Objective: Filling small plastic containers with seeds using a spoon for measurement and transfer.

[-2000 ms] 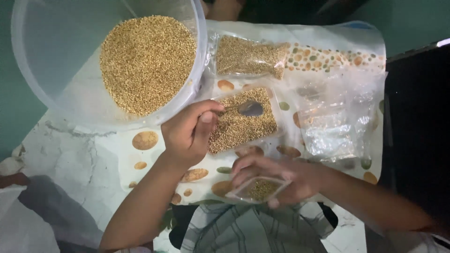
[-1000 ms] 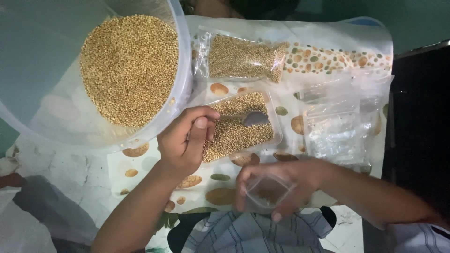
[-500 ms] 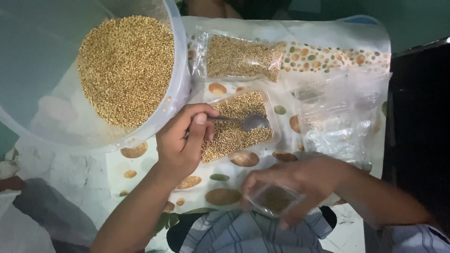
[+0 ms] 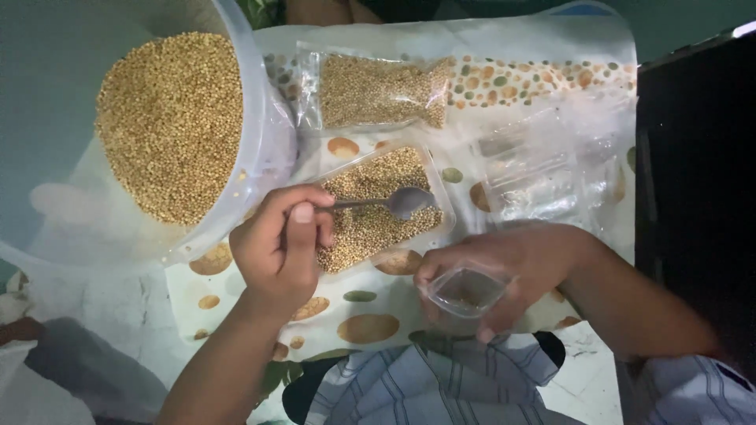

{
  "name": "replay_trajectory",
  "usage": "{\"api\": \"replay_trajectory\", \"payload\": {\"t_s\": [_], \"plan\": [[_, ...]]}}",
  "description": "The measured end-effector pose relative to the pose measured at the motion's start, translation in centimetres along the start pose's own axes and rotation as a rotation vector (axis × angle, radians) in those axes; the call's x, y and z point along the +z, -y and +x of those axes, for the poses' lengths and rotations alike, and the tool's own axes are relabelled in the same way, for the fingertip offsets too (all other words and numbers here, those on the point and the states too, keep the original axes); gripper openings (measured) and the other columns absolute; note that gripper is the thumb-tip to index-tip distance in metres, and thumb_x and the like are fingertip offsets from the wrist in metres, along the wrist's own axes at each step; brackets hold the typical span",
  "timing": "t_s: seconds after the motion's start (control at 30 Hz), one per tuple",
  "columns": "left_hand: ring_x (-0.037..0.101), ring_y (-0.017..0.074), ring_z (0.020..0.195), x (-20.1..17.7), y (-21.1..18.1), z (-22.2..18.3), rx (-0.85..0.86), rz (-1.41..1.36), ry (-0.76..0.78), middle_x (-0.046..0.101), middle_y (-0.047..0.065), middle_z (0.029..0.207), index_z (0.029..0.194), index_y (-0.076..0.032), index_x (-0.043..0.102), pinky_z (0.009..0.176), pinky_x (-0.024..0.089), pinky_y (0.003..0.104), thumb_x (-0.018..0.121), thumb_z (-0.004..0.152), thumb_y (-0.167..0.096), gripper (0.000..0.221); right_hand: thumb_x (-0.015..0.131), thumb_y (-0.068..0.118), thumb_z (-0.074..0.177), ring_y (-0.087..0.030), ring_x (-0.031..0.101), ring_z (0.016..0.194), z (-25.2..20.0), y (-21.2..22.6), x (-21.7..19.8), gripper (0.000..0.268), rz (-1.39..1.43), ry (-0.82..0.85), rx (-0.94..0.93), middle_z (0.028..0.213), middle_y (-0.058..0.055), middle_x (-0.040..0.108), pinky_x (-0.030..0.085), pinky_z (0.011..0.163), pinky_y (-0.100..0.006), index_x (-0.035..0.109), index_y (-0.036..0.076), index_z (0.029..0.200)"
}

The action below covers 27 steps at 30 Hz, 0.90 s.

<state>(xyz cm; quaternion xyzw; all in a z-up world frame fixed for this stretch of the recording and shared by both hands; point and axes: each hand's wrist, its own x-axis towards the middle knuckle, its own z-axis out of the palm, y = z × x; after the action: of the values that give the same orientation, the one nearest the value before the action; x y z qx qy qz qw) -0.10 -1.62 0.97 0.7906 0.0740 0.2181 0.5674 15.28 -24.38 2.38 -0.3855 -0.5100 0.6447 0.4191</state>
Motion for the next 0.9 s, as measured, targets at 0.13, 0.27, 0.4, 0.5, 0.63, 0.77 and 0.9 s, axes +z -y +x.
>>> {"api": "replay_trajectory", "payload": {"t_s": [0.13,0.27,0.4,0.5,0.63,0.77,0.9], "plan": [[0.056,0.0131,0.057,-0.1,0.2,-0.1,-0.141,-0.139,-0.045,0.056,0.009,0.064,0.107,0.002,0.063,0.055,0.047,0.025,0.043,0.111,-0.022,0.031,0.07,0.049,0.088,-0.024,0.065,0.118,0.2,0.4,-0.5,0.057,0.082,0.044,0.039,0.124,-0.007,0.068,0.045,0.109,-0.041,0.05,0.011,0.126],[0.05,0.0121,0.051,-0.1,-0.1,-0.3,-0.188,-0.183,-0.082,0.054,0.009,0.06,0.105,0.002,0.063,0.049,0.038,0.024,0.043,0.111,-0.026,0.034,0.071,0.044,0.088,-0.025,0.065,0.118,0.0,-0.2,-0.6,0.062,0.061,0.041,0.027,0.125,-0.007,0.067,0.046,0.109,-0.041,0.051,0.008,0.134],[0.052,0.0116,0.051,-0.3,-0.3,-0.7,-0.189,-0.197,-0.088,0.053,0.009,0.059,0.103,0.002,0.062,0.048,0.038,0.023,0.044,0.11,-0.025,0.033,0.073,0.04,0.089,-0.024,0.065,0.117,0.2,-0.1,-0.9,0.056,0.133,0.046,0.037,0.124,-0.007,0.067,0.048,0.105,-0.041,0.053,0.011,0.134],[0.05,0.0118,0.047,-0.5,-0.7,-1.1,-0.159,-0.193,-0.116,0.054,0.011,0.058,0.104,0.003,0.062,0.045,0.038,0.023,0.045,0.11,-0.029,0.037,0.072,0.039,0.09,-0.024,0.066,0.113,0.1,-0.5,-1.0,0.048,0.076,0.031,0.032,0.12,-0.006,0.066,0.048,0.103,-0.041,0.057,0.011,0.125],[0.045,0.0104,0.042,-0.6,-1.6,-1.4,-0.095,-0.219,-0.159,0.053,0.01,0.06,0.101,0.0,0.059,0.041,0.036,0.022,0.044,0.11,-0.028,0.033,0.071,0.027,0.094,-0.024,0.068,0.095,-0.2,-2.4,-1.0,0.053,0.078,0.04,-0.069,0.111,-0.009,0.067,0.059,0.082,-0.037,0.046,0.008,0.137],[0.047,0.0106,0.043,-0.8,-1.9,-2.1,-0.047,-0.216,-0.084,0.052,0.009,0.057,0.102,0.002,0.057,0.039,0.037,0.02,0.043,0.111,-0.027,0.033,0.067,0.027,0.098,-0.026,0.065,0.105,0.2,-2.7,-1.3,0.044,-0.024,0.036,-0.178,0.116,-0.009,0.059,0.058,0.091,-0.039,0.049,0.006,0.131],[0.047,0.0093,0.048,-1.4,-1.7,-2.4,0.064,-0.197,0.063,0.057,0.005,0.064,0.106,-0.002,0.06,0.045,0.037,0.022,0.041,0.112,-0.03,0.034,0.07,0.031,0.095,-0.026,0.065,0.104,0.3,-2.8,-1.2,0.049,-0.052,0.019,-0.171,0.115,-0.01,0.06,0.057,0.097,-0.04,0.05,0.004,0.13]]}}
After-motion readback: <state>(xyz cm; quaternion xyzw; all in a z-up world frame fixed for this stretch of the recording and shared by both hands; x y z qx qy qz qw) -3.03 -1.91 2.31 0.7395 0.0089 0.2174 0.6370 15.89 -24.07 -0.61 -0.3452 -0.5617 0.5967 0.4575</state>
